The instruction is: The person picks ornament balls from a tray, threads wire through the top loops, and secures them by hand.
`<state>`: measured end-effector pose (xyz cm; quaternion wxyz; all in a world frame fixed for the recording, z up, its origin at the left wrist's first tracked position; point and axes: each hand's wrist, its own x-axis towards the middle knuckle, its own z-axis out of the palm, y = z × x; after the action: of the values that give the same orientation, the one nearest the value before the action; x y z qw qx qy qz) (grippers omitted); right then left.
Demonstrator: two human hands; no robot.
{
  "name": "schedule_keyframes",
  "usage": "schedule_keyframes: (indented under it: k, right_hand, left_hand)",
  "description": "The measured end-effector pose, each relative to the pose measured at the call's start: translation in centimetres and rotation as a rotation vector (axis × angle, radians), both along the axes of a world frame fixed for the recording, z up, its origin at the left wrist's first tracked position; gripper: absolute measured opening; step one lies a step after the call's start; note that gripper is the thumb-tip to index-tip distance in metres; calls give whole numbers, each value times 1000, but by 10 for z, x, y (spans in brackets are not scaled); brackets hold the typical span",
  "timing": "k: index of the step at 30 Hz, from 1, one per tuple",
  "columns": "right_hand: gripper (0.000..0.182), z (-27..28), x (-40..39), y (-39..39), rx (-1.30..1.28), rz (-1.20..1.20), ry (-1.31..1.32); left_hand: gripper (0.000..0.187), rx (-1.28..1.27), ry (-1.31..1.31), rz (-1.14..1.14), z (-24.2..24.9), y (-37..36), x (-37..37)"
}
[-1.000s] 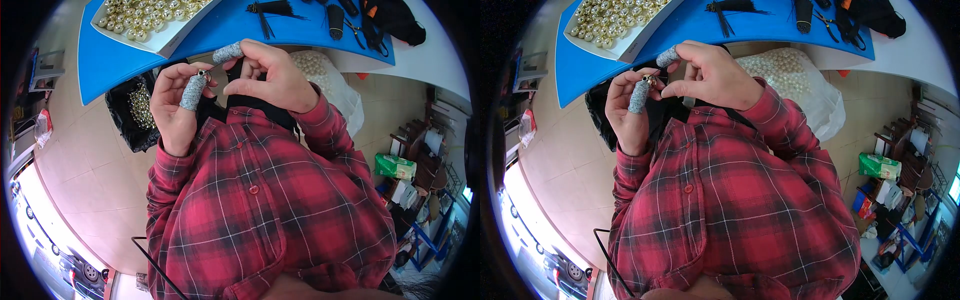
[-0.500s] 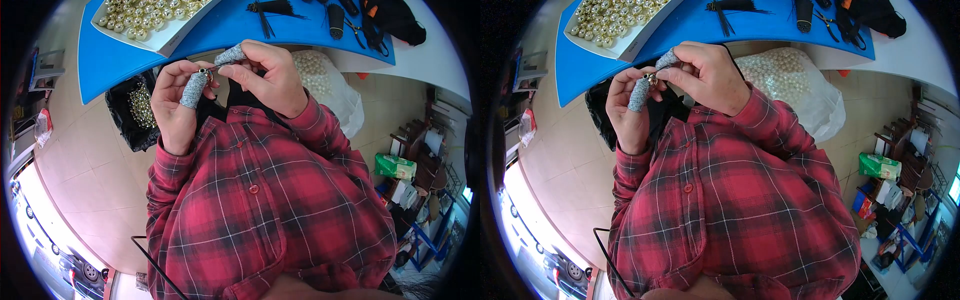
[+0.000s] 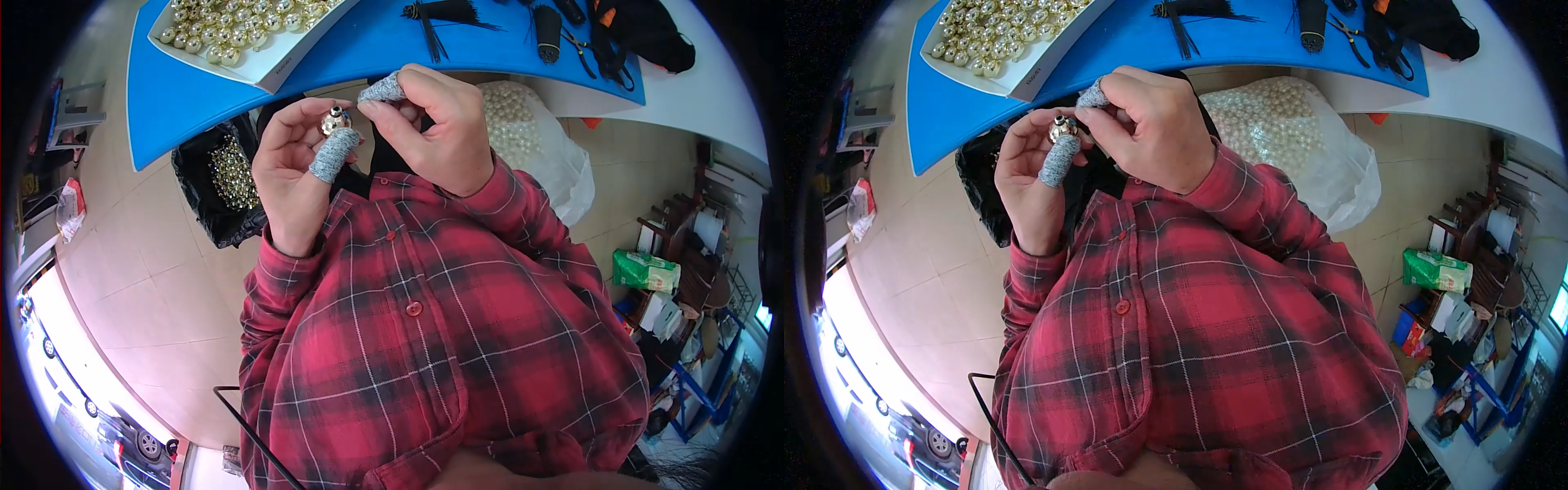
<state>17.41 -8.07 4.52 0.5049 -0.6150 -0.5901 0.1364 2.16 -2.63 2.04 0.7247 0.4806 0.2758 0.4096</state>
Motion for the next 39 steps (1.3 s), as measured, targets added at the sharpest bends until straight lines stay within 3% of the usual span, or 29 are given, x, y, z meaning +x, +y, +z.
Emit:
schedule_keyframes:
  k: [13, 22, 27, 39]
  right_hand:
    - [10, 1, 9, 10, 132, 88, -125]
    - [10, 7, 19, 14, -31, 159, -78]
    - [9, 12, 17, 13, 6, 145, -121]
    - [9, 15, 16, 14, 43, 161, -149]
  left_hand:
    - [29, 83, 79, -32, 3, 3, -5]
    - [28, 17, 55, -217, 9, 14, -12]
    - [27, -99, -27, -182, 9, 12, -9]
    - [27, -10, 81, -179, 11, 13, -12]
